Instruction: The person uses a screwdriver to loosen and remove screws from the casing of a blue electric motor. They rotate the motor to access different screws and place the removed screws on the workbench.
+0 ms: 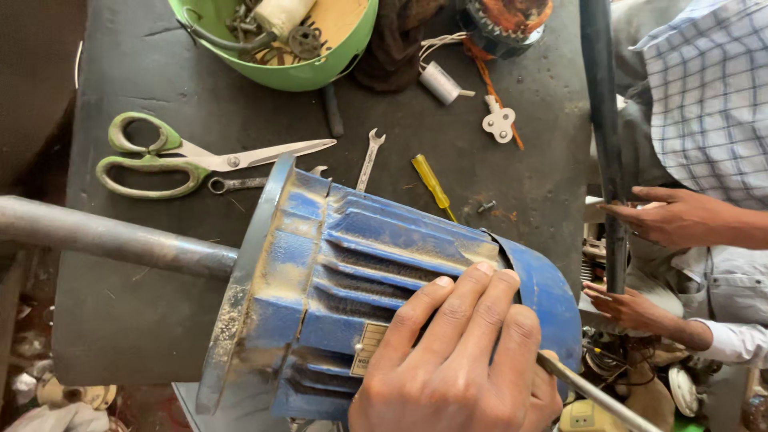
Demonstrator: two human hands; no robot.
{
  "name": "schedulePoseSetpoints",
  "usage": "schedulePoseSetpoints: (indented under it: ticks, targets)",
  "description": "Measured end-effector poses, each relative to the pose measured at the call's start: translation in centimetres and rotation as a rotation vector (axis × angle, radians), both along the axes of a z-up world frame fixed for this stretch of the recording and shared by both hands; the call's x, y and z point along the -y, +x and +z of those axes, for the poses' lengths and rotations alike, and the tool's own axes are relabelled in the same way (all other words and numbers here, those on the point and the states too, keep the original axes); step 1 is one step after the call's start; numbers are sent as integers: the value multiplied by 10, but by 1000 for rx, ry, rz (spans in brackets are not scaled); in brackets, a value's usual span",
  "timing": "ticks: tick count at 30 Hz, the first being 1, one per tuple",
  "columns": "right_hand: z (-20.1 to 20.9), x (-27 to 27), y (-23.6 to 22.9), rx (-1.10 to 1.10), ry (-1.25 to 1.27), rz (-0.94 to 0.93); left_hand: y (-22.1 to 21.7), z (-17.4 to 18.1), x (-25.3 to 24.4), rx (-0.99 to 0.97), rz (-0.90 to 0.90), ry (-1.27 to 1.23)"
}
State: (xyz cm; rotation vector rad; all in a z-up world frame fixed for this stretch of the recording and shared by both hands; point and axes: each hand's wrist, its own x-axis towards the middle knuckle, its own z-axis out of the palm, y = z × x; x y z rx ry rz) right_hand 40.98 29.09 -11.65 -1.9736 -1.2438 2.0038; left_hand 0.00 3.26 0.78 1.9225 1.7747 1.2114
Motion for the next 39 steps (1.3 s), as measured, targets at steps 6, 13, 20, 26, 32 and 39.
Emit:
schedulePoseSetpoints:
  ticks: [6,13,20,26,32,39]
  targets:
    - [52,42,-51,-191,496,-27,-2,-7,11,7,-75,48]
    - [137,91,-159,-607,952,63,-5,-1,15,-2,-91,173]
    - [189,145,-220,-893,1175,100,-12,8,24,-79,-121,297]
    - [200,183,-226,-959,1317,76,-11,5,28,-149,-120,340]
    - [206,196,-230,-843,1616,36,-14,7,24,-151,-176,206]
    - [209,193,-238,-1071,1480,82,-22,6,15,-182,-300,197]
